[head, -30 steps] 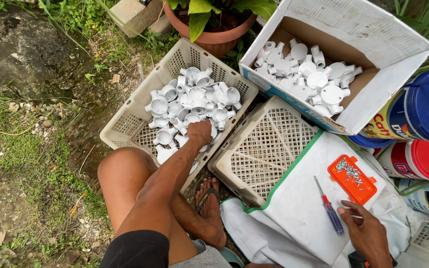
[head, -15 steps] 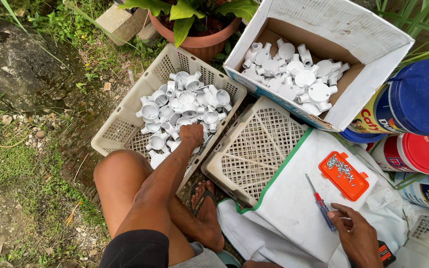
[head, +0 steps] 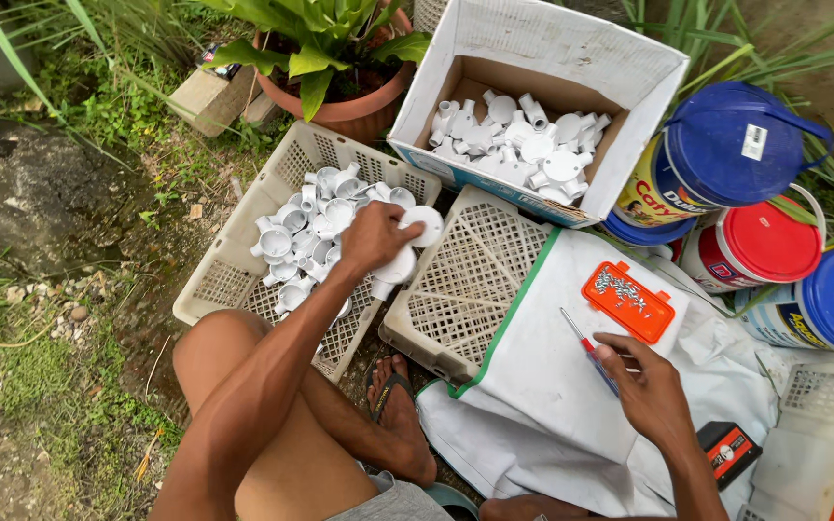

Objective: The person inserts small screws into white plastic T-shaped pipe fittings using a screwdriver, periodically picking additional pieces from storage baskets and organizing them.

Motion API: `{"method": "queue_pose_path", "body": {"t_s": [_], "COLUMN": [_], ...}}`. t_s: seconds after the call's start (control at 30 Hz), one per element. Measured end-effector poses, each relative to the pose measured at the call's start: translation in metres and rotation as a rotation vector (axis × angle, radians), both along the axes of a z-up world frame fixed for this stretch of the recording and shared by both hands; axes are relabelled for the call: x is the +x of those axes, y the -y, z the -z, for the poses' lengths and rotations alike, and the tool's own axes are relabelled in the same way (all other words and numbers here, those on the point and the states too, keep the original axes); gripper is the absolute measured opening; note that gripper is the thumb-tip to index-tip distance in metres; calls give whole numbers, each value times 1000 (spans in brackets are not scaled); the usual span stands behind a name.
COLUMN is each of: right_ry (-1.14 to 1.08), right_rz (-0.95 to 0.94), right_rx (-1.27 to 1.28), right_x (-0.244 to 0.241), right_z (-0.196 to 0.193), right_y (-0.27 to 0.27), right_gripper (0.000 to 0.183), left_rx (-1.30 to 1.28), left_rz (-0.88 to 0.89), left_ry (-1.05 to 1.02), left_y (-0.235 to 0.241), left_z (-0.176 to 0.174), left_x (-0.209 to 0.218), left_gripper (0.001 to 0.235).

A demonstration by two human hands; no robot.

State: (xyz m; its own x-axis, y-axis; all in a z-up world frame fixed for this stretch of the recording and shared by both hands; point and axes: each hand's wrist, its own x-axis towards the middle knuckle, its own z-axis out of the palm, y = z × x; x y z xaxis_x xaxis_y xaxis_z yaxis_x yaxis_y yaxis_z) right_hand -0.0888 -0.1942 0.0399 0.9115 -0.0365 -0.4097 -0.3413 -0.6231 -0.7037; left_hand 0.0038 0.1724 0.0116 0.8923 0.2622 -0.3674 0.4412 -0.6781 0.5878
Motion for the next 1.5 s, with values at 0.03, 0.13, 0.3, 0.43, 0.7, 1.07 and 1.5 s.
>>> {"method": "queue_pose_path", "body": {"t_s": [0.03, 0.13, 0.3, 0.43, 0.7, 1.07, 1.5], "right_ry": [2, 78, 128, 154, 194, 103, 217], "right_rz": [14, 99, 85, 172, 270, 262, 131], "right_rx": [-3, 465, 689, 673, 738, 690, 378], "right_x": [-1, -2, -1, 4, 4, 6, 2], "right_z": [1, -7, -11, 34, 26, 49, 27], "right_y": [-5, -22, -32, -13, 4, 4, 4], "right_gripper": [31, 41, 61, 35, 43, 40, 35], "left_rx": [-3, -257, -387, -780, -1547, -1610, -1534], "left_rz": [14, 142, 420, 422, -262, -344, -220], "left_ry": [2, 136, 33, 124, -244, -499, -397], "left_y": [18, 71, 138, 183, 201, 214, 221], "left_z": [-6, -24, 2, 47, 56, 61, 26], "left_x": [-4, -19, -30, -29, -38, -39, -48], "left_gripper": [32, 30, 31, 29, 42, 50, 42]}}
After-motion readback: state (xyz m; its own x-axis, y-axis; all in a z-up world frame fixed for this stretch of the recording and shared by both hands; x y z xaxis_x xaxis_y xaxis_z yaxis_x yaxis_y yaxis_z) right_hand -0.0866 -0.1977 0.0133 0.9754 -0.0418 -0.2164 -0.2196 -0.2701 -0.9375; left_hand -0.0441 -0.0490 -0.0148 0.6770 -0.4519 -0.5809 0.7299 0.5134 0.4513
